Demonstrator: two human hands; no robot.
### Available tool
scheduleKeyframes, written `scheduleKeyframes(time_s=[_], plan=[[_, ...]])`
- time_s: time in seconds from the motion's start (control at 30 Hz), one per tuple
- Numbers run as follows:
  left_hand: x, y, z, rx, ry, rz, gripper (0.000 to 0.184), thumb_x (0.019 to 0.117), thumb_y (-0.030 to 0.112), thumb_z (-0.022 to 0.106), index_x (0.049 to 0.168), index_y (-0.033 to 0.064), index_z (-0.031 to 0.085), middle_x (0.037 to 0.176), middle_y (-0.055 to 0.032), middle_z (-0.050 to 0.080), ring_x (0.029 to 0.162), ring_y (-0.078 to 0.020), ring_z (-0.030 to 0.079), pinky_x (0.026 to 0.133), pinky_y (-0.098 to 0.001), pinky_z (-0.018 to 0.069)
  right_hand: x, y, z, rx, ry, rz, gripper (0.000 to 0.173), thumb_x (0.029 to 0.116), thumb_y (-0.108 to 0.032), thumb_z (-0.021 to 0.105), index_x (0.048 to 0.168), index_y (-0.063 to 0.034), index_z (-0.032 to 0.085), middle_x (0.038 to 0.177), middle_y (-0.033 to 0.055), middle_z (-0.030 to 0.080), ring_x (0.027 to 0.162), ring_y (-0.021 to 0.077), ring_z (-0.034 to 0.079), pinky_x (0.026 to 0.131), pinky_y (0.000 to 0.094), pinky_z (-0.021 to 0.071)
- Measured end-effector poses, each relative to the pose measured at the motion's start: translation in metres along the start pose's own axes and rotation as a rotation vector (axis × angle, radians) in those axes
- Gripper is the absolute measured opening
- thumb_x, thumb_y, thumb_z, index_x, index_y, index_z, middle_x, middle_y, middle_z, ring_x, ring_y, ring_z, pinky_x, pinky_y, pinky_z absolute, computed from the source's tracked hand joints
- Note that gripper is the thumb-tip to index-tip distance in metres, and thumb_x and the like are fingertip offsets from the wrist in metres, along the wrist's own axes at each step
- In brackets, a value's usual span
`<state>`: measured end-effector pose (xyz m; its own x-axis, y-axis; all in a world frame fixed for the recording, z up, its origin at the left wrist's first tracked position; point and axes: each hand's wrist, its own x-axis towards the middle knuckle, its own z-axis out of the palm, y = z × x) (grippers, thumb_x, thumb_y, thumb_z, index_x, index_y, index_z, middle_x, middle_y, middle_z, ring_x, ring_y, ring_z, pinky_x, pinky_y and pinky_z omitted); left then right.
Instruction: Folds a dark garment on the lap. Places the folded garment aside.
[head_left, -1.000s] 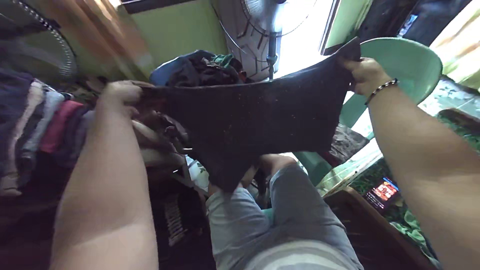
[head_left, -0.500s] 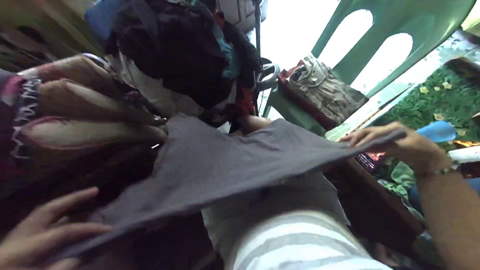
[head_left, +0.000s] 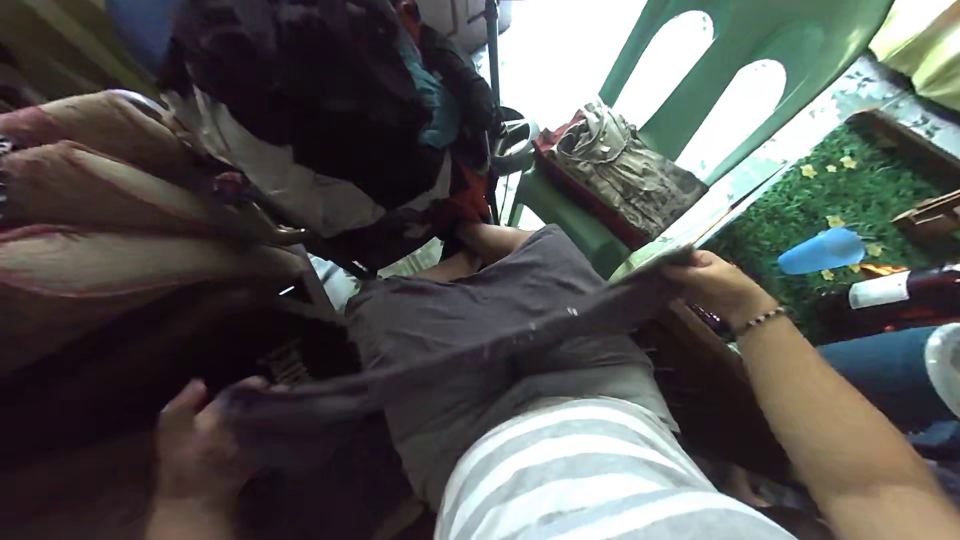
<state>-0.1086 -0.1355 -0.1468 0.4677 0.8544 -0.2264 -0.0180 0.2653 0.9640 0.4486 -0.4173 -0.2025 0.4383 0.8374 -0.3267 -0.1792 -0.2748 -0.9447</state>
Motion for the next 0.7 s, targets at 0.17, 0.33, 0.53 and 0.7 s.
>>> scheduleKeyframes(time_s=[0.17,0.33,0.53,0.7], plan=[[0.034,-0.051,0.017,0.039,0.064,-0.397,0.077,0.0982,0.074,0.017,0.130,0.0183,0.058,0.108,-0.0002,0.073,0.098,-0.0126,0.071,0.082,-0.0381,0.0622,0.021,0.036,0.024,-0.009,0.130,0.263,0.044,0.1068,-0.029,0.053,0.149,-0.0184,0.043,0.114,0.0061,0.067,0.090,0.0146,0.067,0.078,0.0365,0.0576],[0.021,-0.079,-0.003,0.151,0.077,-0.455,0.038,0.0991,0.020,0.055,0.135,0.0090,0.047,0.105,-0.0022,0.071,0.093,-0.0122,0.072,0.079,-0.0341,0.0632,0.002,0.057,0.028,0.093,0.192,0.191,0.060,0.1009,-0.004,0.058,0.154,-0.0217,0.038,0.104,0.0099,0.069,0.085,0.0185,0.070,0.078,0.0394,0.0599],[0.003,-0.069,-0.031,0.048,0.050,-0.270,0.046,0.0993,0.008,0.048,0.145,0.0152,0.042,0.121,-0.0023,0.068,0.106,-0.0151,0.070,0.088,-0.0364,0.0616,-0.011,0.047,0.020,-0.052,0.210,0.035,0.028,0.1020,-0.003,0.056,0.127,-0.0053,0.068,0.118,0.0047,0.072,0.095,0.0118,0.069,0.085,0.0316,0.0590],[-0.016,-0.052,-0.049,0.082,-0.078,-0.137,0.071,0.0861,0.004,0.066,0.150,0.0210,0.041,0.132,-0.0035,0.066,0.111,-0.0178,0.069,0.090,-0.0367,0.0617,-0.013,0.044,0.008,-0.122,0.168,-0.057,0.029,0.0972,0.000,0.061,0.124,-0.0039,0.071,0.120,0.0048,0.073,0.103,0.0119,0.070,0.092,0.0309,0.0583]])
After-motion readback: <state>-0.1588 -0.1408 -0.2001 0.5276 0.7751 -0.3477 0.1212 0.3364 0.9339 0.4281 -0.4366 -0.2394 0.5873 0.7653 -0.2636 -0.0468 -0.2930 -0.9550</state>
